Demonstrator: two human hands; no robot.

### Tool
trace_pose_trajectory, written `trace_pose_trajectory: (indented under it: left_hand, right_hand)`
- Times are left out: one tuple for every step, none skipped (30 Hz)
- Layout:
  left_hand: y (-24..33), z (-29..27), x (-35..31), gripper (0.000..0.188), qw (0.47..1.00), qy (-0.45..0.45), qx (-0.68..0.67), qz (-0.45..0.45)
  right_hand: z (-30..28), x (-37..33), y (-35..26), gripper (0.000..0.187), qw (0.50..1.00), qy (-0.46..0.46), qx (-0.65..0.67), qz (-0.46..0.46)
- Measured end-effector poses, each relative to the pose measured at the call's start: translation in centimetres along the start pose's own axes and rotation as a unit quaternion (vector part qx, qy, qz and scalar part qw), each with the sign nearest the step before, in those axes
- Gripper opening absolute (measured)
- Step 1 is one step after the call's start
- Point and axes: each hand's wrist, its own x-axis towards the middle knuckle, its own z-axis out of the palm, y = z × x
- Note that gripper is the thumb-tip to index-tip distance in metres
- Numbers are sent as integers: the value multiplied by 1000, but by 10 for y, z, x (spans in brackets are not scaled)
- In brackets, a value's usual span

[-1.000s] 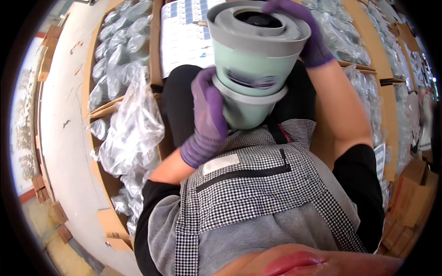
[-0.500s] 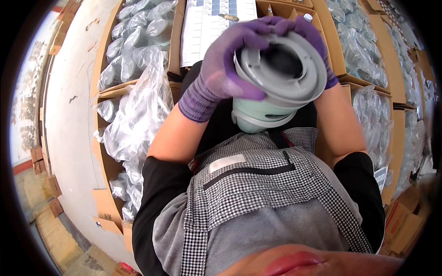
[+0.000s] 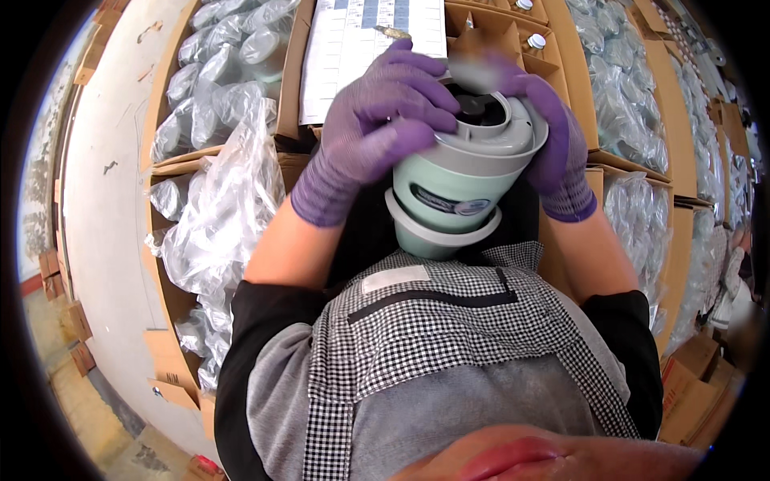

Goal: The person assembles several vacuum flasks by inserting the glass liners into the plastic outer shells, screwing on the base caps, and applying labels to the exterior before placing the assembled flasks into plastic bags and cardboard shipping dividers.

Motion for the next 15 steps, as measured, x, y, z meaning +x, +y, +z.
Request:
trace_pose_trajectory:
  left_hand:
    - [-10,2,-6,33,999,8,-43,-13]
    - [-11,1,-3,29,999,-5,-45,-7]
    - [-10,1,-2,26,999,-17,-49,-3]
    - [-11,2,-1,25,1000,-5,-27,13]
    - [-13,5,0,24,999,1,-37,8]
    - [-12,5,0,23,999,8,-46,0]
    - [-8,9,0,22,998,16,-60,-8]
    - [6,12,3,24,998,9,-60,-23]
    - [2,13,4,21,999,1,-13,49]
    - [4,12,2,21,999,4,-7,54]
    - [7,15,-2,21,998,8,-4,59]
    - [7,15,-4,21,998,7,-1,57]
    - [5,16,-5,21,998,25,-3,52]
    - [5,17,-6,21,998,40,-4,47]
    - [5,18,-8,21,998,55,-5,42]
  right_hand:
    - [-4,3,-8,33,1000,-16,-3,20]
    - [-11,7,-15,32,999,-29,-9,37]
    - [-24,12,-19,29,997,-59,-2,57]
    - [-37,25,-25,23,994,-86,-52,-32]
    - [-44,45,-44,23,972,-175,-133,-78]
    - [-48,70,-66,23,934,-264,-206,-123]
    - [-46,84,-77,23,880,-349,-278,-163]
    - [-35,88,-72,27,866,-360,-304,-168]
    - [-26,96,-78,28,851,-404,-312,-126]
    - [-17,104,-89,28,832,-446,-319,-83]
    - [-12,107,-95,29,809,-487,-327,-37]
    - [-8,102,-88,31,811,-470,-347,-20]
    - [-3,107,-90,28,802,-475,-357,68]
    - [7,113,-95,26,787,-473,-365,155]
    - [13,116,-99,24,767,-466,-370,241]
